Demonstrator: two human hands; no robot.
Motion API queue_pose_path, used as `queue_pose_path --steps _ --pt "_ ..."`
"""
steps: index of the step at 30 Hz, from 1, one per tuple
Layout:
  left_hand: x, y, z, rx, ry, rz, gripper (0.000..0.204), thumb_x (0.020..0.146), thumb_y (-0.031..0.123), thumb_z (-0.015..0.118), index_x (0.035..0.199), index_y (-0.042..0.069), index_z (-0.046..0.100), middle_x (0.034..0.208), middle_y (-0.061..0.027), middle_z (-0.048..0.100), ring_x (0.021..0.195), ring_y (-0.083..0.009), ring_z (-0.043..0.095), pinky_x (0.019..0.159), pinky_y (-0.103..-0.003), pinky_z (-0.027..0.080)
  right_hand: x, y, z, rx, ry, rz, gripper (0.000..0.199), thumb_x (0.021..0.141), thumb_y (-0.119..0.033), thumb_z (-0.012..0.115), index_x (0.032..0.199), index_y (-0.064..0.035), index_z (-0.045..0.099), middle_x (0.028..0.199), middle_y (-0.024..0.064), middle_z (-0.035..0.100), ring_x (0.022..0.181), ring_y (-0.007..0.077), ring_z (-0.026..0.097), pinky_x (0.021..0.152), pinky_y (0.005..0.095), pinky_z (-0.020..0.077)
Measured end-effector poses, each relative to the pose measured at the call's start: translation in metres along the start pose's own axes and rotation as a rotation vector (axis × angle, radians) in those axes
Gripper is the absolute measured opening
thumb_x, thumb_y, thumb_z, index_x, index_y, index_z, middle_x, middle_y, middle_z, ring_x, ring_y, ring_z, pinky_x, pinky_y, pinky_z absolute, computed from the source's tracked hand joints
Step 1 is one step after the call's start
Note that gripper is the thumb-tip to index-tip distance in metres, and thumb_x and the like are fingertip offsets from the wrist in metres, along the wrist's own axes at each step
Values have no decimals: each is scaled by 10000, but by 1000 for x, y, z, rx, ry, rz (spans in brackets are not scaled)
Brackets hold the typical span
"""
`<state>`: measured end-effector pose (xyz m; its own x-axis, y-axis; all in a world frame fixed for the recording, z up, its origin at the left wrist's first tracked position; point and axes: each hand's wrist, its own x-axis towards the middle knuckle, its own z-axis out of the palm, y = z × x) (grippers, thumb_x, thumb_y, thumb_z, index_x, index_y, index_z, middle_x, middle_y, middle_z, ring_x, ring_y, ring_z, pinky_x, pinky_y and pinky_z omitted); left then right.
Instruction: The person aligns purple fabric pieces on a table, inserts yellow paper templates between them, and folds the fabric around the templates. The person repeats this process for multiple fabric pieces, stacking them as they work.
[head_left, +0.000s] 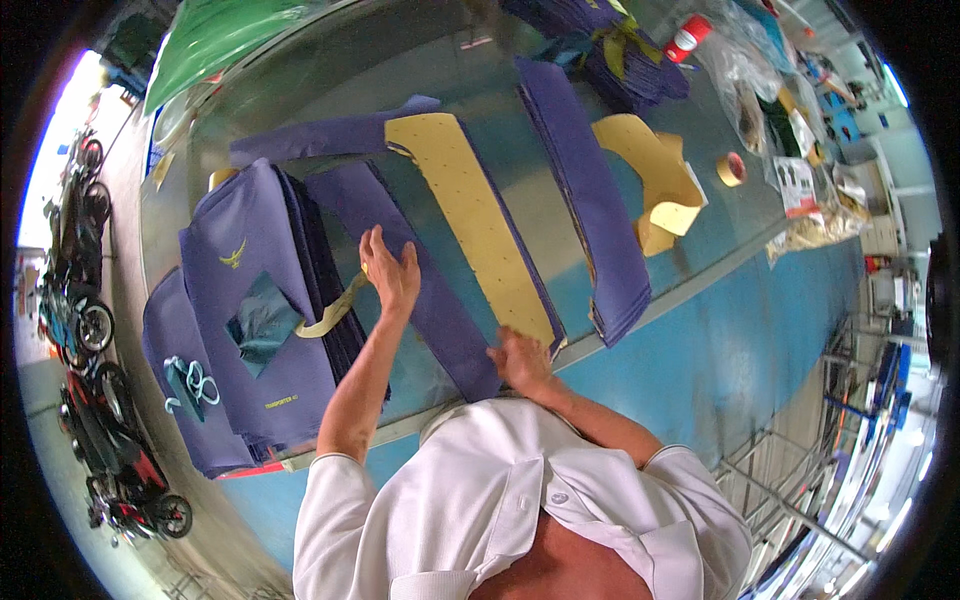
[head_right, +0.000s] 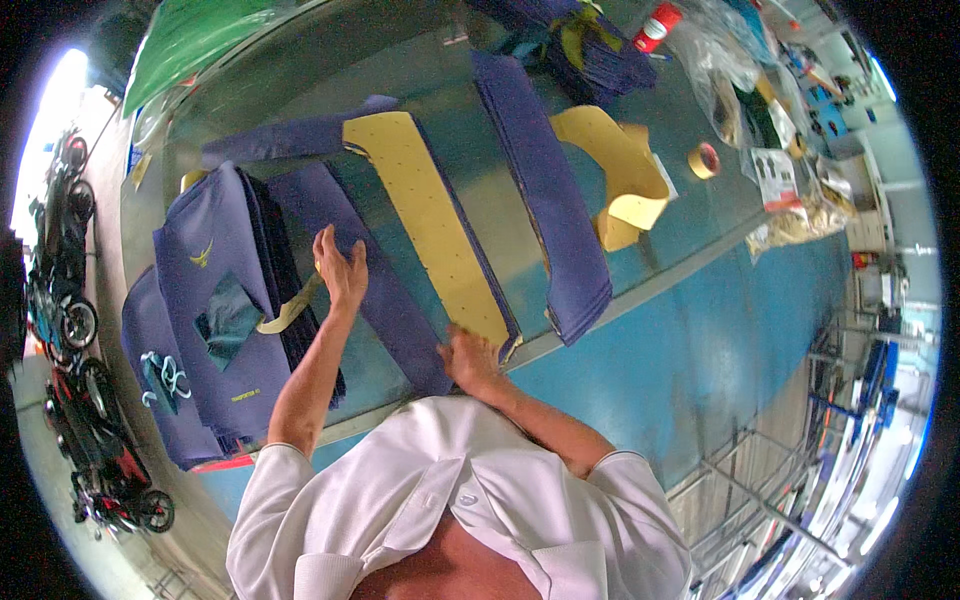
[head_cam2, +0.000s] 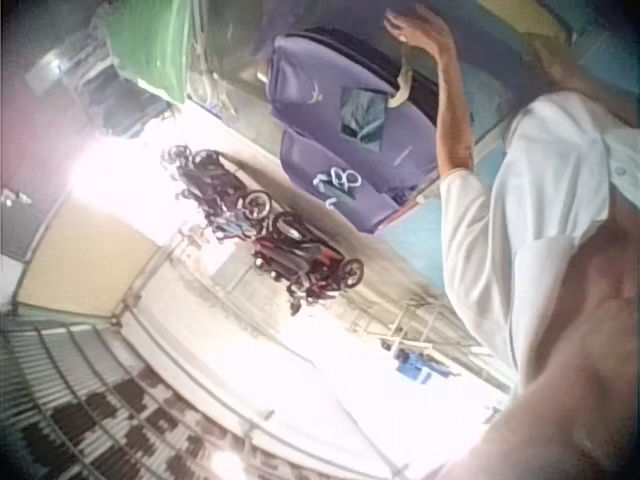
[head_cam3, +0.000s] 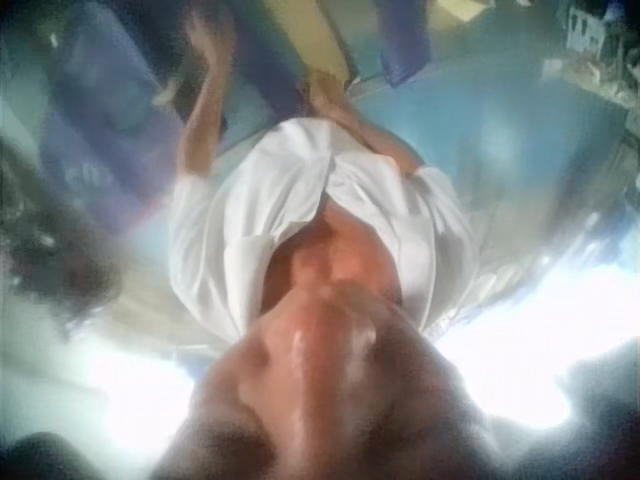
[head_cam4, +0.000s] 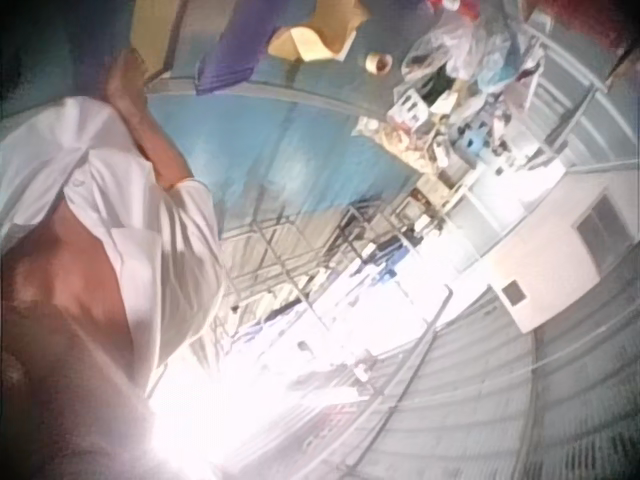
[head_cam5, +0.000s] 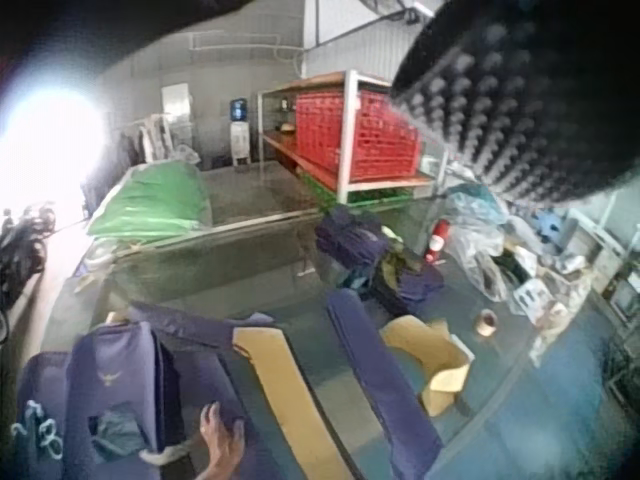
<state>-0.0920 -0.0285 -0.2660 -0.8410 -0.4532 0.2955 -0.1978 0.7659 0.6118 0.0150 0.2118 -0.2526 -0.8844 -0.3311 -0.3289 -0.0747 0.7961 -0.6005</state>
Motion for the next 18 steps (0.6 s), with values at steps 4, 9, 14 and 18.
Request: queue_pose_path --steps 4,9,14,18 --pt "-65 27 -3 -594 -328 -304 457 853 137 658 1251 -22 499 1168 -196 575 946 -265 617 809 -391 504 19 16 -32 -23 326 93 378 786 -187 704 1055 -16 502 1003 206 560 931 419 558 759 527 460" --pt "-111 56 24 -551 -571 -582 386 849 109 650 1181 -57 543 1002 -145 653 894 -192 660 712 -304 535 23 32 -30 -129 251 146 435 751 -156 734 1050 6 463 1076 198 451 1008 391 485 802 507 426" --pt "-109 63 31 -636 -707 -780 297 884 128 625 1065 -97 559 992 -190 641 858 -232 681 752 -368 591 24 27 -20 -214 319 121 475 706 -122 768 1038 12 457 1076 193 422 1007 377 451 811 482 385" --pt "-106 69 31 -605 -662 -788 191 854 94 631 915 -84 599 864 -182 672 712 -225 697 584 -326 620 25 38 -12 -158 387 113 484 690 -140 785 1031 -14 466 1068 172 424 1006 366 446 815 473 375"
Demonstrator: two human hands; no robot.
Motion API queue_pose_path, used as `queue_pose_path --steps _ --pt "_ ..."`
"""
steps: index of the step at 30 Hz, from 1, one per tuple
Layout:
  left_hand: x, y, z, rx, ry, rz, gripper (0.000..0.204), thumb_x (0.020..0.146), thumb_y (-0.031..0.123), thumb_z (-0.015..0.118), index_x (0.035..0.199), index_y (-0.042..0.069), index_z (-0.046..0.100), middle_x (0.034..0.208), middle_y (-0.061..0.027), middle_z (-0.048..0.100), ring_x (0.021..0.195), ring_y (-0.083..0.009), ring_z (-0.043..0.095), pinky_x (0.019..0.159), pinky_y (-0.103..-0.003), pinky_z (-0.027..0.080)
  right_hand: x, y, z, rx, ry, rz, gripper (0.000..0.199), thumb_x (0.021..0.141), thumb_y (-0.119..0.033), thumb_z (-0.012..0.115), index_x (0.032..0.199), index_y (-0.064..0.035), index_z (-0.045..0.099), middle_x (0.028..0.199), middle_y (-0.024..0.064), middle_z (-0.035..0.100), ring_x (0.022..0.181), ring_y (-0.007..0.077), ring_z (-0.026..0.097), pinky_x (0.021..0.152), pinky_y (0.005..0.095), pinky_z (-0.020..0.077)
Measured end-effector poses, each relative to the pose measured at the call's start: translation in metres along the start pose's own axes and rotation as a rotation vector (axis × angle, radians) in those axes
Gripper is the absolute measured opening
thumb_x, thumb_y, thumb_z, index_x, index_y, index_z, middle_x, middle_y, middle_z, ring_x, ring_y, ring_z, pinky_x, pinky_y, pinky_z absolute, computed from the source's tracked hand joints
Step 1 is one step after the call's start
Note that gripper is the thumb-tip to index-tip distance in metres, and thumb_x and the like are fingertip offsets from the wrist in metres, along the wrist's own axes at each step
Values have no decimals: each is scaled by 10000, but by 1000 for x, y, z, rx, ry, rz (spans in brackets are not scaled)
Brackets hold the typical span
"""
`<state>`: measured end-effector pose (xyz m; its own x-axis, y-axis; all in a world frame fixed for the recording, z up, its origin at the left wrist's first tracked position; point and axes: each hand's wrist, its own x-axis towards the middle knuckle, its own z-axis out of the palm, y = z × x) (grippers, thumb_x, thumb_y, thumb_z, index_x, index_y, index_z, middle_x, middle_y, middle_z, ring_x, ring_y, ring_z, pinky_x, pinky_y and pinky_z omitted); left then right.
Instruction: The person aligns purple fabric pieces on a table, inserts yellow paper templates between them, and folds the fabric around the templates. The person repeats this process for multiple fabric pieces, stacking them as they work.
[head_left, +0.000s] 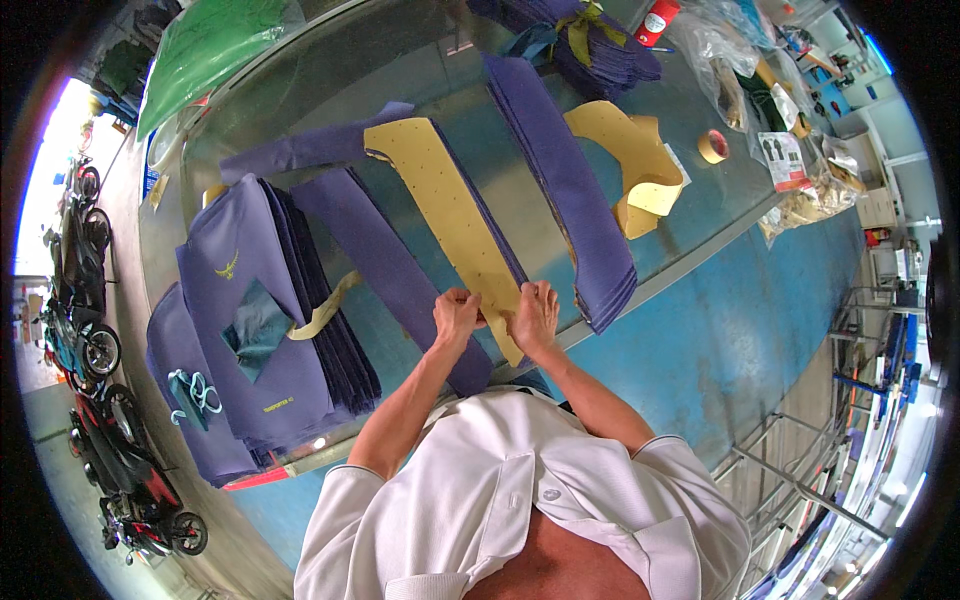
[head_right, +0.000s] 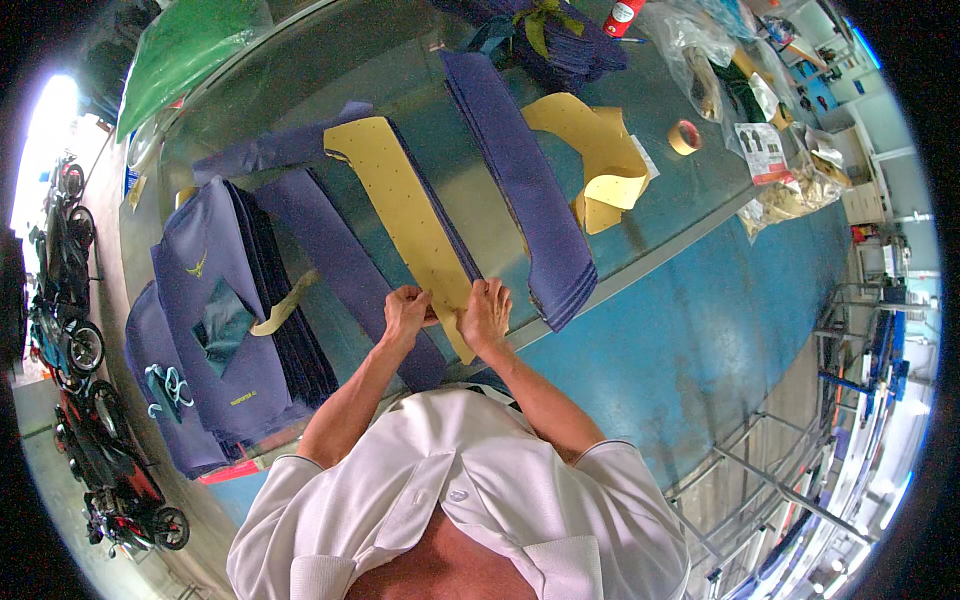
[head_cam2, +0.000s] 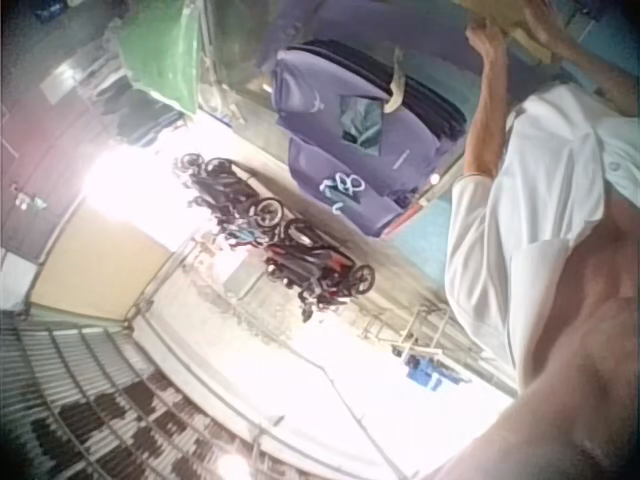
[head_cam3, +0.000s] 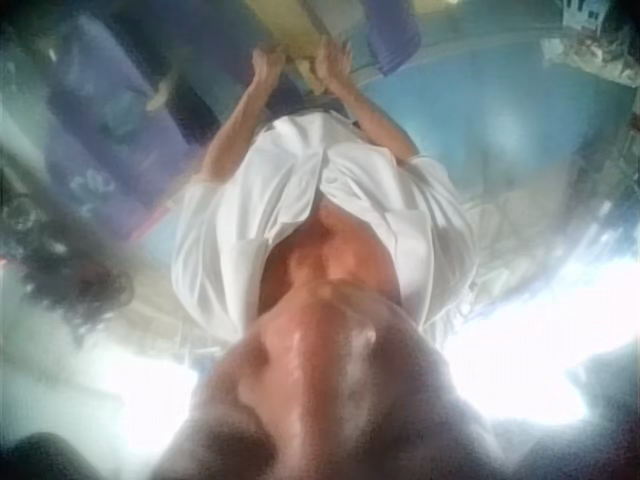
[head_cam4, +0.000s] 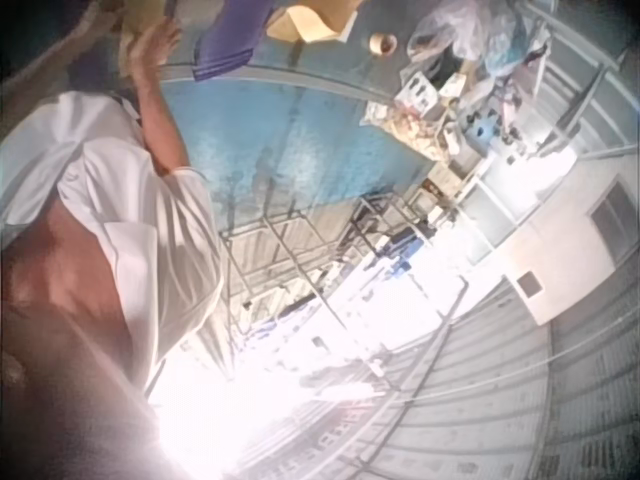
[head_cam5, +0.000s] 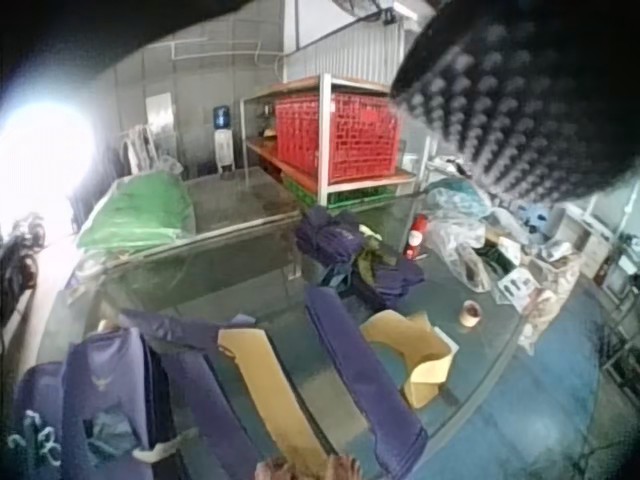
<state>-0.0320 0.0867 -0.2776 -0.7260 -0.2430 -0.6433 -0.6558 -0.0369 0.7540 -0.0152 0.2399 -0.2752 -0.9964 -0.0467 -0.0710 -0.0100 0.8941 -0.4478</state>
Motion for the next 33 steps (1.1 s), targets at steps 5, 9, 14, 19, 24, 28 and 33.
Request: queue_pose_path --steps 5,9,14,19,24,28,33 --pt "-2 7 1 66 9 44 187 853 84 625 904 -95 607 806 -179 680 662 -242 702 568 -334 619 9 9 9 40 29 87 473 664 -187 811 995 -58 499 1052 137 440 1014 357 445 842 464 377" --pt "7 -1 -2 35 17 31 187 851 74 619 915 -102 621 787 -181 685 663 -242 705 576 -331 616 16 14 9 117 -26 182 451 665 -218 808 975 -64 519 1050 126 451 1007 347 447 851 460 383" --pt "10 -11 -4 -17 0 121 204 849 95 616 943 -84 647 785 -167 693 665 -254 704 591 -355 592 15 12 2 138 30 161 436 692 -221 783 1022 -61 545 1080 125 463 1018 345 452 866 467 381" --pt "-1 6 -6 631 105 296 244 849 223 592 888 2 689 752 -169 677 674 -303 678 644 -409 540 8 8 -7 70 92 -5 397 740 -194 751 1050 -72 535 1110 133 460 1047 357 441 860 490 361" --pt "-6 23 -6 640 70 406 257 873 247 579 805 15 667 680 -124 658 611 -207 653 605 -364 542 6 10 -9 173 148 -93 360 813 -291 704 1039 -46 566 1106 147 505 1026 362 471 857 486 374" --pt "-24 44 -8 -265 -246 -33 218 903 214 569 868 9 634 791 -112 675 684 -197 661 612 -340 559 24 20 -21 604 -101 146 395 859 -336 661 1070 -12 584 992 152 600 889 330 562 767 441 437" --pt "-38 35 -11 -382 -489 -123 225 919 239 592 957 18 618 894 -92 671 722 -181 660 641 -324 562 54 7 -65 1211 -565 475 374 845 -255 702 1126 -19 629 990 98 660 878 148 623 719 334 502"
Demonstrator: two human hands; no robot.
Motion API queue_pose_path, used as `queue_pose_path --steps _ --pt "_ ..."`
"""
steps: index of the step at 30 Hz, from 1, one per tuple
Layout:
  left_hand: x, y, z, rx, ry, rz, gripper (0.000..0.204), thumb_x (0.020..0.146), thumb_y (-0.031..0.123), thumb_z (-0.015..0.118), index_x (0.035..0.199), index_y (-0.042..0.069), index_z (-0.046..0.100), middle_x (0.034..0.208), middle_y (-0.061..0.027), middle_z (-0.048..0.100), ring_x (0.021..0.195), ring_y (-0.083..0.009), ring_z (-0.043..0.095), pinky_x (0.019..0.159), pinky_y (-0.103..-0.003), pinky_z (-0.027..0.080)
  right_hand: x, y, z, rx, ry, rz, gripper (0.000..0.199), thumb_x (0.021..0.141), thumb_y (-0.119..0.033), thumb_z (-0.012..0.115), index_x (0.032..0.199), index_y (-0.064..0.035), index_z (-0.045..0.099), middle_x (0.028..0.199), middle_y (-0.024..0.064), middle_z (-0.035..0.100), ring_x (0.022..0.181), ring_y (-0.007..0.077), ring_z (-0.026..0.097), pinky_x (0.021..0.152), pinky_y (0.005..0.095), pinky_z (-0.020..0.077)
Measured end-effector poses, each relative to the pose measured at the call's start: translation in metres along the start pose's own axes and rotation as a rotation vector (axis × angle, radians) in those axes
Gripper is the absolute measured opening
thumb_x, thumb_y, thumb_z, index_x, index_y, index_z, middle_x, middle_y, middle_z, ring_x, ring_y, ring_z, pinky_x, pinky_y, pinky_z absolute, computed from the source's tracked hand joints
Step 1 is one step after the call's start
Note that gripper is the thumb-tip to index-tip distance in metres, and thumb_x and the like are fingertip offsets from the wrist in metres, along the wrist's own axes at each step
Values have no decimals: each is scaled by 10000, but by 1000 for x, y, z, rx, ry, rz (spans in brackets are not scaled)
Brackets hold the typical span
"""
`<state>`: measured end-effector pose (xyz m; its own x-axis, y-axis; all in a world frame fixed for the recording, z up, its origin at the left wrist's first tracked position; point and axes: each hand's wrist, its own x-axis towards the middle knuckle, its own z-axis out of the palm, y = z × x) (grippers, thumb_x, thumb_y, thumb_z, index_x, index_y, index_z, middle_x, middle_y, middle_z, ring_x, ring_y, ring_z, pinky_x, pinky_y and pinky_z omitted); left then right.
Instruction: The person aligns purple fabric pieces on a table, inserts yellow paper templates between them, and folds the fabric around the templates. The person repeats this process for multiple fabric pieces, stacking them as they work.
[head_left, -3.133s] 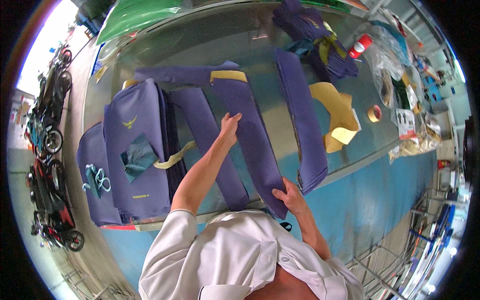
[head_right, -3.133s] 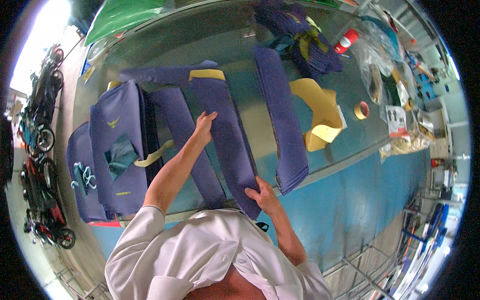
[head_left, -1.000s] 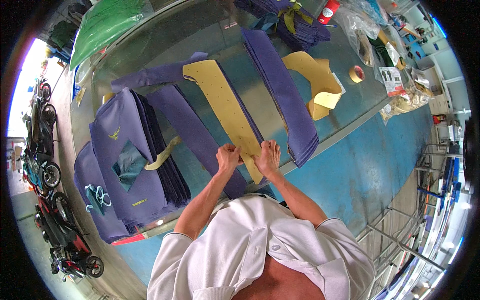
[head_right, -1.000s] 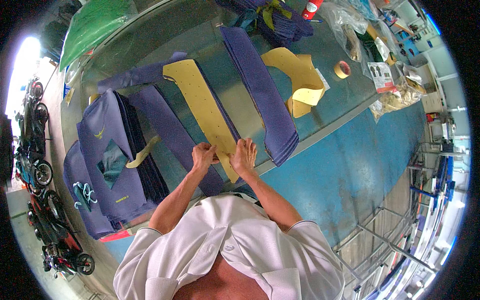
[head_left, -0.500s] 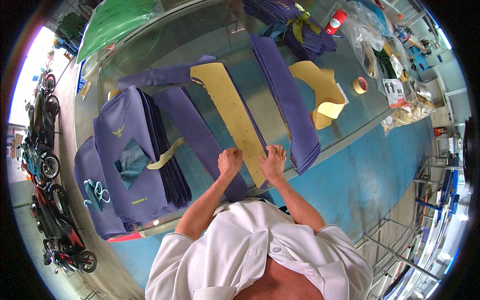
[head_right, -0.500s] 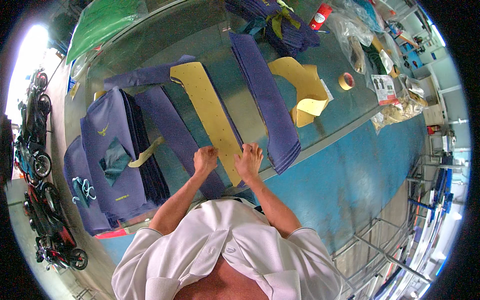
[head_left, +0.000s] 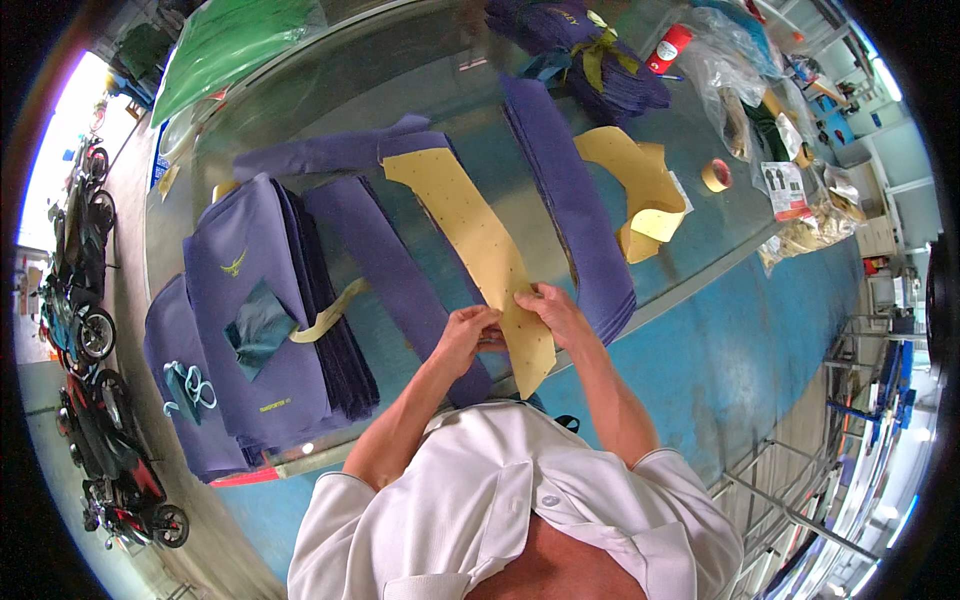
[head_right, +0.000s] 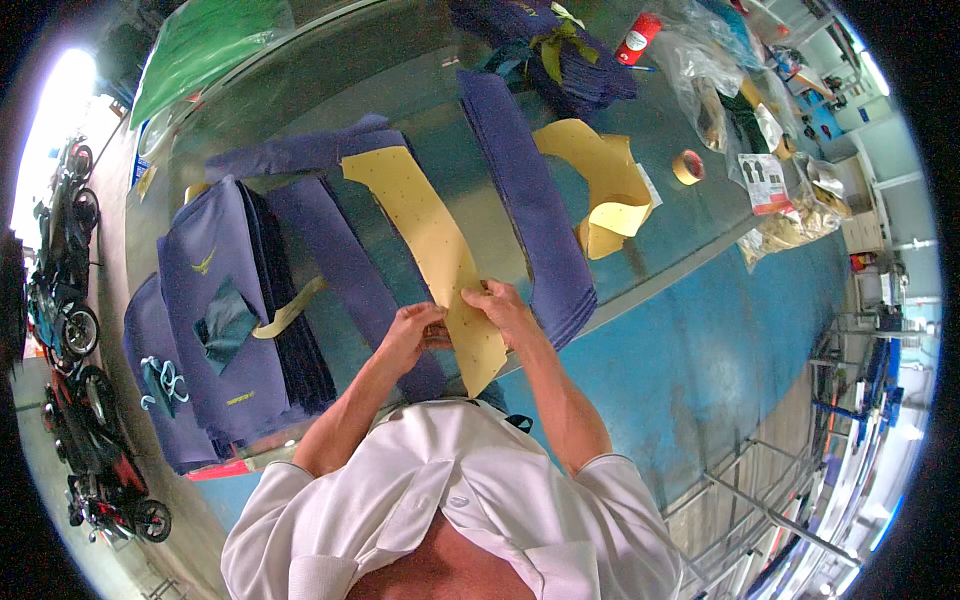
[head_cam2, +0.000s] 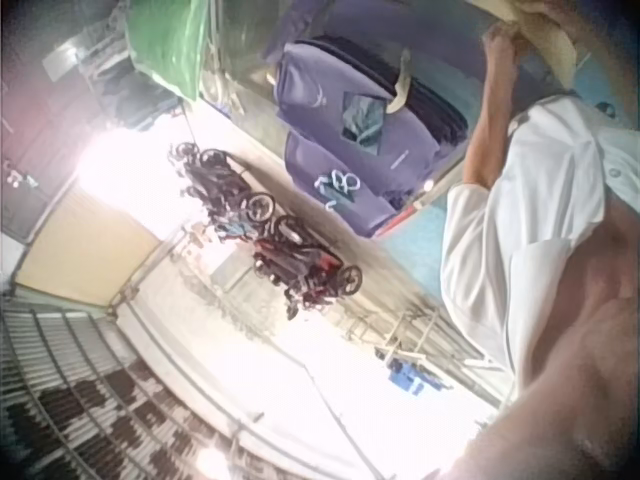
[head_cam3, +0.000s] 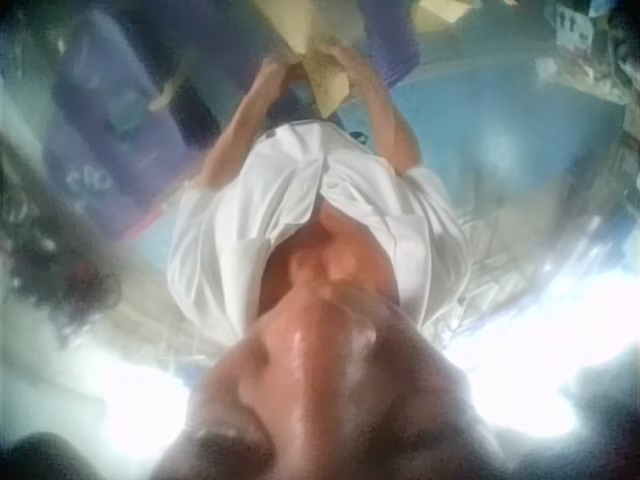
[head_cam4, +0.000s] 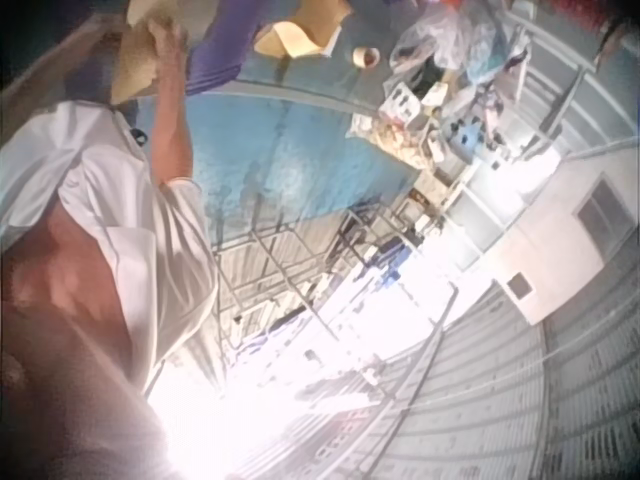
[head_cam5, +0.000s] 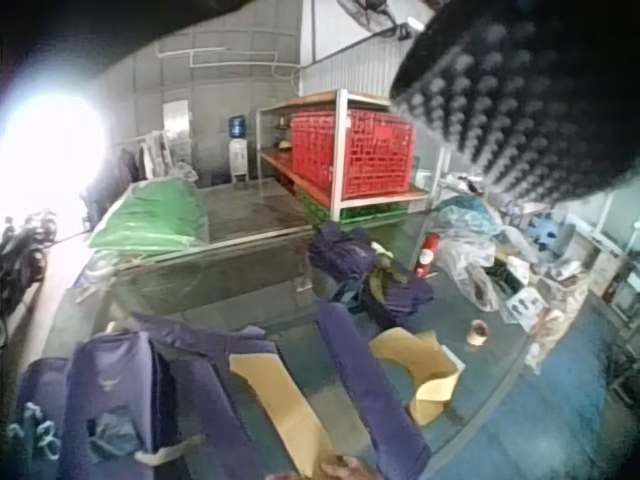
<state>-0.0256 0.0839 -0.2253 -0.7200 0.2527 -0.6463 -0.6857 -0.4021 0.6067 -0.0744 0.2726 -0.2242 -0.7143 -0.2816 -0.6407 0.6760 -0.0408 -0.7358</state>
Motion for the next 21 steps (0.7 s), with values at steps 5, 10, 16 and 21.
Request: queue_pose_path --steps 5,10,16,21 --pt "-1 -15 -6 338 -3 -45 290 925 308 606 1048 45 622 926 -74 667 758 -176 656 673 -332 565 9 -30 -23 -834 234 -616 243 838 -130 647 1060 -32 653 948 141 697 839 241 674 746 343 534" --pt "1 -28 -32 276 200 -15 333 910 316 625 1074 27 606 947 -88 650 759 -180 647 676 -337 566 -24 -130 -69 -596 533 -479 303 825 -105 629 1121 -44 623 950 95 693 883 180 655 775 330 530" --pt "11 -26 -42 266 216 7 308 912 285 614 1066 19 596 948 -92 632 744 -187 639 656 -342 570 12 -186 -189 376 560 -935 290 888 -98 600 1172 -42 588 1117 66 597 993 199 582 871 356 482" --pt "17 -28 -38 270 334 41 256 900 202 621 1061 7 582 938 -88 623 767 -186 638 676 -343 572 75 -214 -249 24 757 -765 258 877 -189 650 1092 -53 610 1064 48 583 1012 177 559 867 345 452"
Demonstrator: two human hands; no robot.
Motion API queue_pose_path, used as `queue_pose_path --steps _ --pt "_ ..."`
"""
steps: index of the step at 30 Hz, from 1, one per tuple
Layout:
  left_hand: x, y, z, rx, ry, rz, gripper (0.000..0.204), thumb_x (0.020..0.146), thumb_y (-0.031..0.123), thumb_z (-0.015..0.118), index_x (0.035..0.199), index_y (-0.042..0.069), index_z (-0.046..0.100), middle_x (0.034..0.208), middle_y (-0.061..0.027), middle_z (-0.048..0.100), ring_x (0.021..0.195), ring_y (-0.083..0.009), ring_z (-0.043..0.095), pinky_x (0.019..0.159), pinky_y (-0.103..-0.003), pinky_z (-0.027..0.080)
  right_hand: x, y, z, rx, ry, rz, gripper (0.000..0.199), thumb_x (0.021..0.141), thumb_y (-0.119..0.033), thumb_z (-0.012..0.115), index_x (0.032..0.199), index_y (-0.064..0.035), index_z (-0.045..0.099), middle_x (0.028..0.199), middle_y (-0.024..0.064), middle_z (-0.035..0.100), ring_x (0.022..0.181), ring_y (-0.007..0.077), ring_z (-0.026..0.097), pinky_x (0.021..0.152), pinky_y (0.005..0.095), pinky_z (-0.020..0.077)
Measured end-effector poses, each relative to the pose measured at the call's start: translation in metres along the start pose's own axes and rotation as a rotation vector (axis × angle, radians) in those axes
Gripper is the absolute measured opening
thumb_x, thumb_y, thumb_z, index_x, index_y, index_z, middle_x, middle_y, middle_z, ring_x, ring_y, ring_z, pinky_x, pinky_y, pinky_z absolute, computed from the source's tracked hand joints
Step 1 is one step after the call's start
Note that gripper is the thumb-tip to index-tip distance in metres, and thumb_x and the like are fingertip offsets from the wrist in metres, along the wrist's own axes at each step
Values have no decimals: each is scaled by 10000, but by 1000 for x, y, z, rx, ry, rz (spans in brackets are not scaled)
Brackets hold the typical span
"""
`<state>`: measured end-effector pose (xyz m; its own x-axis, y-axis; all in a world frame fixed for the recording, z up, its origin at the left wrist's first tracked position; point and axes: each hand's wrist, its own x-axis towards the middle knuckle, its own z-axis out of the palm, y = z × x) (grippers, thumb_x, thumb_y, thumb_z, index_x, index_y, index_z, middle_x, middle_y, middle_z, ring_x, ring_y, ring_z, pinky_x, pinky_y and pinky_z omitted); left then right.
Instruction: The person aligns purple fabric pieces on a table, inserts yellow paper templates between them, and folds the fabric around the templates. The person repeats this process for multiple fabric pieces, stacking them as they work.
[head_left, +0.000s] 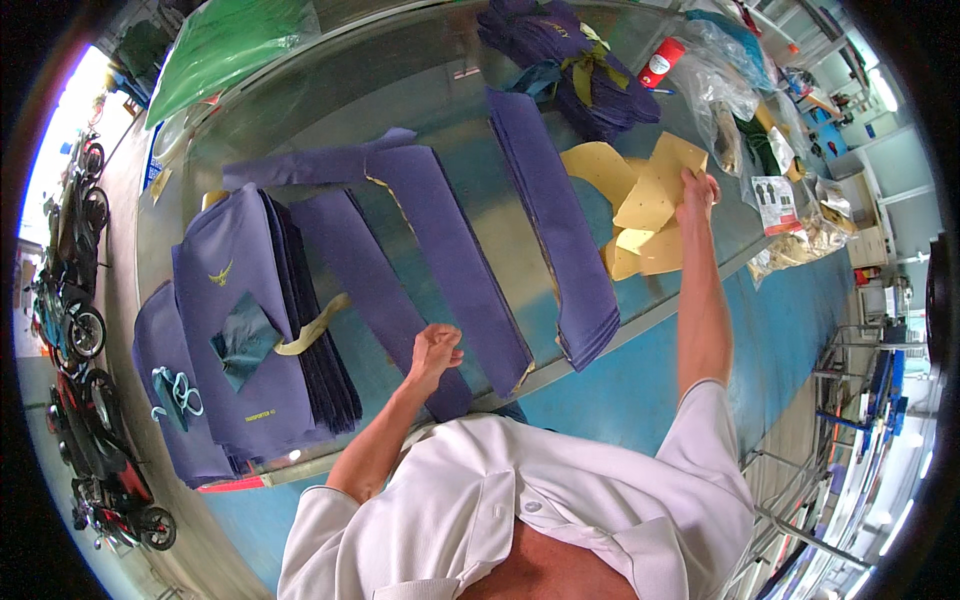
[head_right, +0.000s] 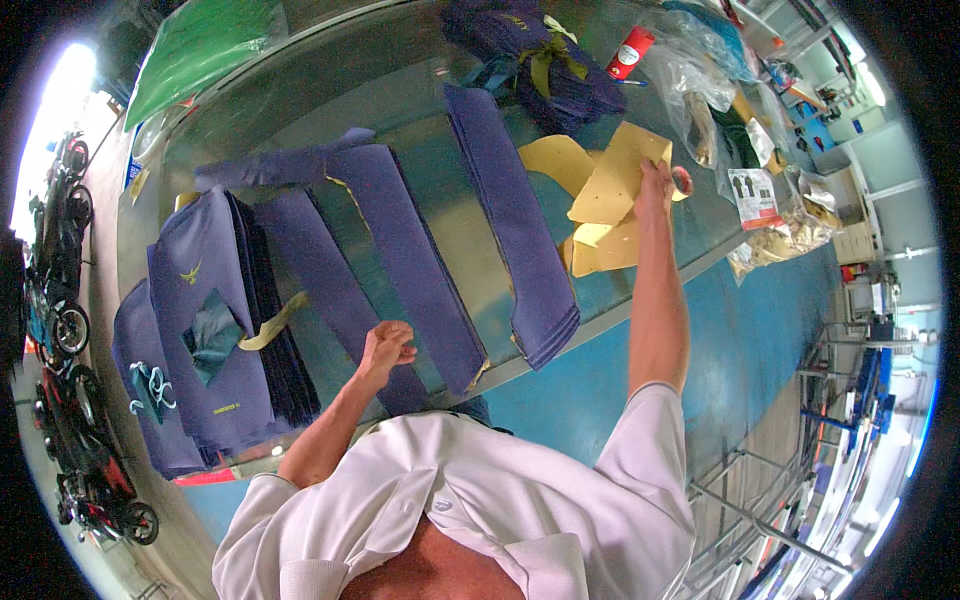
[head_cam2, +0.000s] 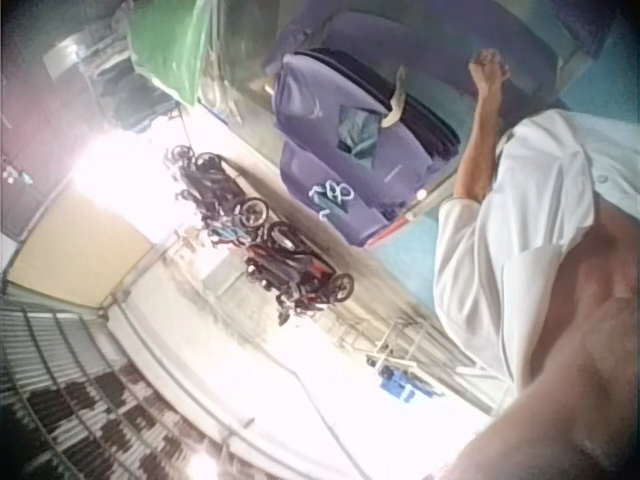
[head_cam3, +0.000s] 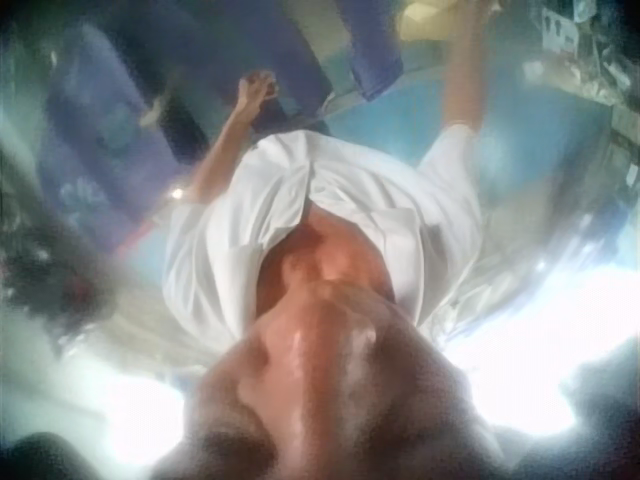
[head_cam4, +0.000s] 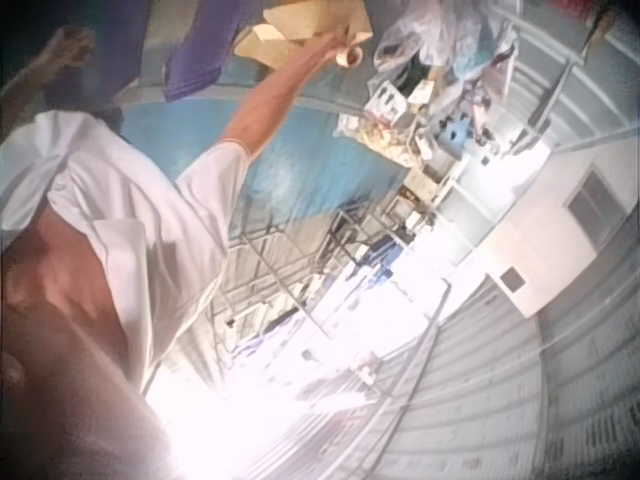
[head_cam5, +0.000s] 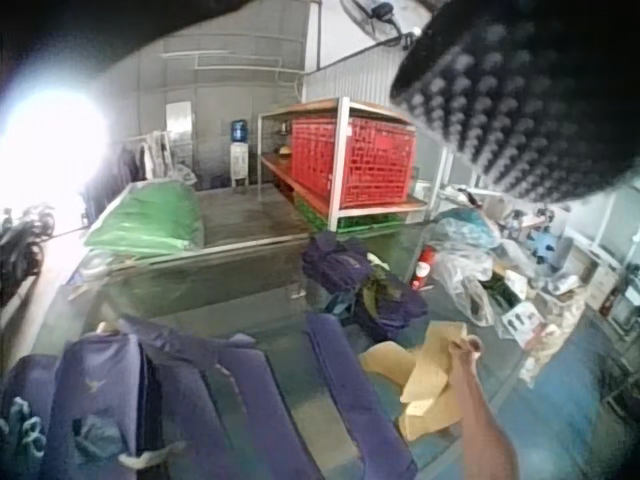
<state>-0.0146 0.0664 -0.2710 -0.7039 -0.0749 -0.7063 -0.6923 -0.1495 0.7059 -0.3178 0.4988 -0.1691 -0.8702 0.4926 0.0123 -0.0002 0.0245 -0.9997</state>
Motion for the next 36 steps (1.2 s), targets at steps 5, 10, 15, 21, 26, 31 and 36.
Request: queue_pose_path --steps 5,10,15,21,26,31,36 --pt "5 -12 15 -68 74 59 410 884 189 647 1177 -80 545 952 -91 636 746 -154 589 652 -300 511 49 18 7 -307 -169 336 542 860 -449 608 1110 32 601 1088 155 624 1028 265 583 892 373 451" --pt "21 -35 22 16 40 104 338 865 194 646 1083 -59 599 781 -56 589 733 -123 534 606 -299 427 -41 23 59 -883 39 -686 454 881 -324 580 1154 38 577 1175 266 585 1130 427 531 965 489 422" --pt "19 -24 28 172 -9 14 216 877 167 600 760 94 434 734 20 388 707 -120 451 651 -307 434 -269 57 89 -774 -672 -602 490 790 -257 699 1182 -4 547 1177 224 564 1110 383 537 951 459 421" --pt "-3 8 41 244 73 22 260 858 192 595 960 -45 563 861 -74 548 821 -201 518 707 -338 448 -402 91 84 -1113 -788 -475 653 724 -285 758 1240 -3 472 1378 225 360 1246 404 376 968 532 360" --pt "-5 16 40 294 10 -18 440 830 208 587 1158 -84 566 1025 -185 629 959 -261 587 780 -373 468 -389 99 81 -998 -817 -433 561 706 -196 731 1180 5 510 1352 235 406 1235 413 400 983 530 359" --pt "-18 4 46 77 169 65 383 858 208 575 1130 -62 572 957 -131 640 905 -236 605 783 -347 482 -359 106 70 -824 -859 -369 299 687 -122 688 946 22 645 1195 232 588 1121 395 532 979 455 406" --pt "-3 -31 45 -160 82 -25 356 839 174 585 1111 -55 607 929 -145 660 902 -212 640 767 -319 511 -333 113 61 -690 -895 -164 317 694 -132 698 950 54 677 1071 217 669 1006 343 642 894 389 494"
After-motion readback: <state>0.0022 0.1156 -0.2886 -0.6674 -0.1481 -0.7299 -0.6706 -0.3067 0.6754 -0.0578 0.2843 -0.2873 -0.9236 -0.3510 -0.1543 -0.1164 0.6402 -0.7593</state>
